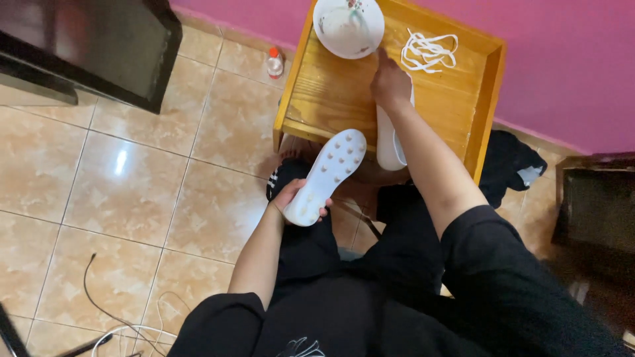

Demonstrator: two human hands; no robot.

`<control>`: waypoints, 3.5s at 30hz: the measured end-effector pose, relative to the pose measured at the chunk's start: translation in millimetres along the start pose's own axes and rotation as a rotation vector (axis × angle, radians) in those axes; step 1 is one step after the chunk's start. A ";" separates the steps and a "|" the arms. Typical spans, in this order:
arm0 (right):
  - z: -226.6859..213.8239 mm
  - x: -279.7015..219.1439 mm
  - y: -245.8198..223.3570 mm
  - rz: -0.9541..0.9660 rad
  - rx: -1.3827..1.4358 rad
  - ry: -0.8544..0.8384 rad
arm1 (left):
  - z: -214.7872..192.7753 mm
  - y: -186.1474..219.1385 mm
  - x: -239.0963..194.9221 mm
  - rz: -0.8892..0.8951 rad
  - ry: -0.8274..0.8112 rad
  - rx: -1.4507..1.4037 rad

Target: The person scrubs a white shoe with a toothbrush, repeatedly dipping the brush into a bowl of soapy water. They clean the sole, sides, and upper of the shoe, rotating it to reach different areas. The second shoe remains on the table.

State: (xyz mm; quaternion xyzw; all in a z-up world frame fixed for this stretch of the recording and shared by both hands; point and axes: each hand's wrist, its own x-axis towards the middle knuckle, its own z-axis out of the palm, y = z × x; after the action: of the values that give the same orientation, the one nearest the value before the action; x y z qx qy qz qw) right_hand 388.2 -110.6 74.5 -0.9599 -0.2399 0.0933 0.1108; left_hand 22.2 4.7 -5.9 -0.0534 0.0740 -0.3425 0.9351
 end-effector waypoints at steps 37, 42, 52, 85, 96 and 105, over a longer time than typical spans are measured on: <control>9.3 8.2 39.1 0.012 0.026 -0.074 | 5.4 -11.1 8.4 0.006 0.125 0.064; -38.6 -30.9 27.1 0.554 1.383 -0.151 | 35.9 -36.3 12.1 0.304 0.234 0.758; 2.4 -335.3 84.8 0.101 1.882 -0.503 | 92.5 -59.4 -4.8 0.447 0.318 0.619; -83.0 -451.1 9.5 -0.578 0.247 0.356 | 149.8 -110.3 10.0 0.604 0.128 0.572; -78.2 -433.8 21.2 -0.526 0.168 0.408 | 227.6 -125.9 8.3 0.657 0.303 0.453; -70.3 -461.2 -9.1 -0.545 0.252 0.299 | 214.0 -126.7 11.8 0.705 0.286 0.489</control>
State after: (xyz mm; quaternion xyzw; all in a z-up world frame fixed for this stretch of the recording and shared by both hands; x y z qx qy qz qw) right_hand 0.4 -336.5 202.3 -0.8423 -0.4553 -0.0528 0.2838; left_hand -11.6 -88.7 222.4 0.2455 0.1328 -0.0145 0.9601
